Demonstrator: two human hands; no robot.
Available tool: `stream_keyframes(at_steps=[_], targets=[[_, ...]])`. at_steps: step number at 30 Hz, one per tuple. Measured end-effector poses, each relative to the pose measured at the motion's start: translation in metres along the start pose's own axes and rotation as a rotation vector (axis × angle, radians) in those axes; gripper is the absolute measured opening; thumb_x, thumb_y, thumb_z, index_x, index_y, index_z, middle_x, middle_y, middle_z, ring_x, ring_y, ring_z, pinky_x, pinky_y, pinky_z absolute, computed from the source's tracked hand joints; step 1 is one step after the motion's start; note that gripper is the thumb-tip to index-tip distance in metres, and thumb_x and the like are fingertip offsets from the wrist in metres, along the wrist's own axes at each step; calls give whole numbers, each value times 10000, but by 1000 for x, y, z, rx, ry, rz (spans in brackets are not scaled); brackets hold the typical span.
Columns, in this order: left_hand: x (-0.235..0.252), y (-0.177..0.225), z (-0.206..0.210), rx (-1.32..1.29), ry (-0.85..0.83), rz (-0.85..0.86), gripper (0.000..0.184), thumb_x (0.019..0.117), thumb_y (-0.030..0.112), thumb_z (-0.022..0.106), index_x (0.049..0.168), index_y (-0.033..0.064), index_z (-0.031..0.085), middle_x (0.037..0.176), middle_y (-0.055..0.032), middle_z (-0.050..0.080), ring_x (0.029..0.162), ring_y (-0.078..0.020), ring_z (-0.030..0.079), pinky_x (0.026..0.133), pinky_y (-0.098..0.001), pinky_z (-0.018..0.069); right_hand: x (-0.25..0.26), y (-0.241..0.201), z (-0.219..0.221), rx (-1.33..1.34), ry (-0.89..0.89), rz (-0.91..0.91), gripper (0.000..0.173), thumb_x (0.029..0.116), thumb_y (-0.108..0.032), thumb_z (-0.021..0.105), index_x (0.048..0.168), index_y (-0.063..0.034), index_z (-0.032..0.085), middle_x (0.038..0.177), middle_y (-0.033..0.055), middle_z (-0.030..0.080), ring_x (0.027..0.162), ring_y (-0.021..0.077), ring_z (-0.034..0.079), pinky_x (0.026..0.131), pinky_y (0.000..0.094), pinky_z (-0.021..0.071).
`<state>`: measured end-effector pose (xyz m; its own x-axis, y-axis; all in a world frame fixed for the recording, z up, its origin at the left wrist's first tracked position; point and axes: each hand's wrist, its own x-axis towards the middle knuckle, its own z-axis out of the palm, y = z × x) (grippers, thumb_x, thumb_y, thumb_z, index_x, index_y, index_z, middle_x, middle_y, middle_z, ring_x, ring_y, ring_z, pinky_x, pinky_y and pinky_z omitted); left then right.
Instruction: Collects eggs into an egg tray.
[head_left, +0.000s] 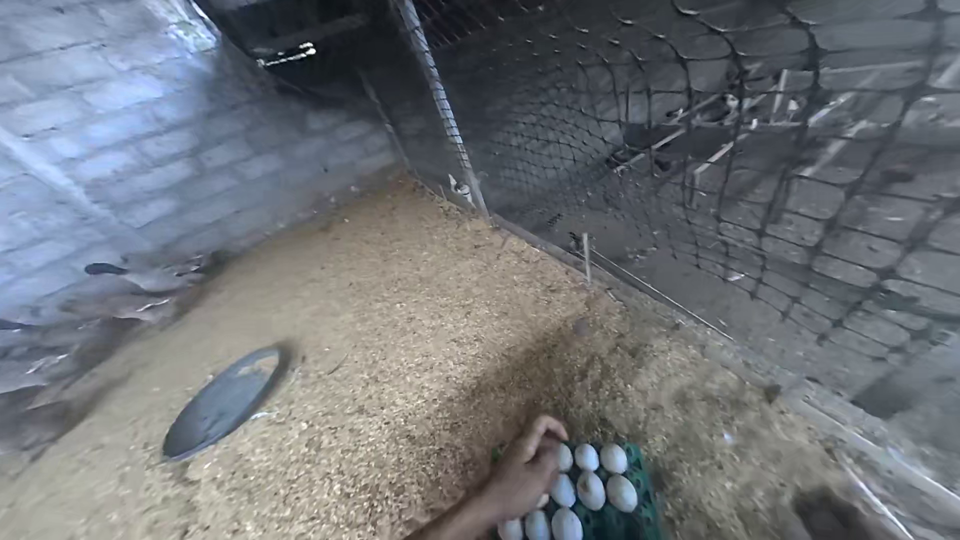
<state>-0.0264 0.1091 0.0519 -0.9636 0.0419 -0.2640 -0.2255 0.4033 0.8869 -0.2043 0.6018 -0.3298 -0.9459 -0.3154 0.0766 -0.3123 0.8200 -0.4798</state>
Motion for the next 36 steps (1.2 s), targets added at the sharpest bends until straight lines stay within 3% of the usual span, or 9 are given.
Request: stream_keyframes(at_steps=[2, 6, 11, 17, 22, 28, 30, 33, 36], targets=[[8, 10, 30, 47, -170, 37, 311, 1031, 117, 411, 1305, 23, 523, 820, -48, 591, 608, -94, 504, 583, -288, 460, 6, -69, -44, 101, -311, 393, 590, 972, -503, 631, 1394, -92, 602, 1289, 269, 655, 1192, 483, 627, 974, 724, 472], [37, 22, 97, 122, -454, 159, 329, 1010, 70, 433, 1305, 1, 561, 738, -70, 574, 566, -140, 484, 562, -335, 443, 7, -97, -71, 93, -415, 612, 774, 957, -466, 677, 1564, -80, 389, 1384, 272, 599, 1276, 463, 583, 1082, 652, 437], [69, 11, 166, -310, -196, 228, 288, 972, 65, 397, 1200, -1, 561, 691, 45, 516, 558, -49, 498, 562, -247, 477, 2, -88, -91, 608, -324, 602, 557, 999, -286, 662, 1482, -60, 502, 1345, 227, 625, 1211, 348, 631, 1045, 539, 505], [75, 6, 233, -613, -49, 33, 272, 955, 47, 363, 1163, -5, 530, 651, 77, 505, 536, -27, 513, 571, -223, 497, -22, -101, -113, 1609, -131, 755, 453, 1011, -408, 247, 982, -142, 612, 763, 40, 700, 581, 122, 635, 499, 275, 520], [64, -9, 257, -729, -4, -18, 256, 968, 33, 322, 1110, 9, 534, 617, 86, 497, 510, -28, 518, 553, -227, 512, -13, -138, -120, 1353, -274, 602, 394, 1005, -353, 491, 1325, -125, 518, 919, 43, 680, 684, 116, 639, 595, 285, 547], [56, -38, 270, -839, 177, -146, 220, 963, 1, 313, 1052, 46, 508, 604, 107, 479, 510, -24, 517, 568, -223, 515, -10, -182, -130, 870, -408, 517, 730, 996, -287, 637, 1617, -158, 275, 1254, 219, 649, 1022, 282, 677, 921, 486, 543], [56, -44, 279, -783, 223, -246, 218, 1035, 82, 326, 1135, 20, 509, 711, 33, 546, 608, -73, 593, 620, -264, 555, -20, -192, -134, 985, -367, 508, 587, 1030, -284, 565, 1555, -109, 368, 1185, 169, 658, 938, 225, 681, 852, 423, 571], [50, -40, 283, -775, 79, -340, 532, 1111, 331, 214, 1546, 38, 301, 1407, -238, 471, 1208, -352, 543, 917, -559, 502, -43, -217, -137, 1241, -283, 557, 453, 1038, -362, 473, 1413, -109, 477, 1024, 72, 661, 802, 155, 657, 722, 360, 576], [48, -32, 293, -814, 26, -359, 650, 1075, 550, 114, 1623, 208, 185, 1597, -187, 349, 1358, -383, 480, 952, -615, 493, -66, -247, -129, 1214, -170, 597, 476, 1072, -378, 437, 1439, -76, 449, 1134, 114, 645, 923, 183, 666, 820, 402, 579]])
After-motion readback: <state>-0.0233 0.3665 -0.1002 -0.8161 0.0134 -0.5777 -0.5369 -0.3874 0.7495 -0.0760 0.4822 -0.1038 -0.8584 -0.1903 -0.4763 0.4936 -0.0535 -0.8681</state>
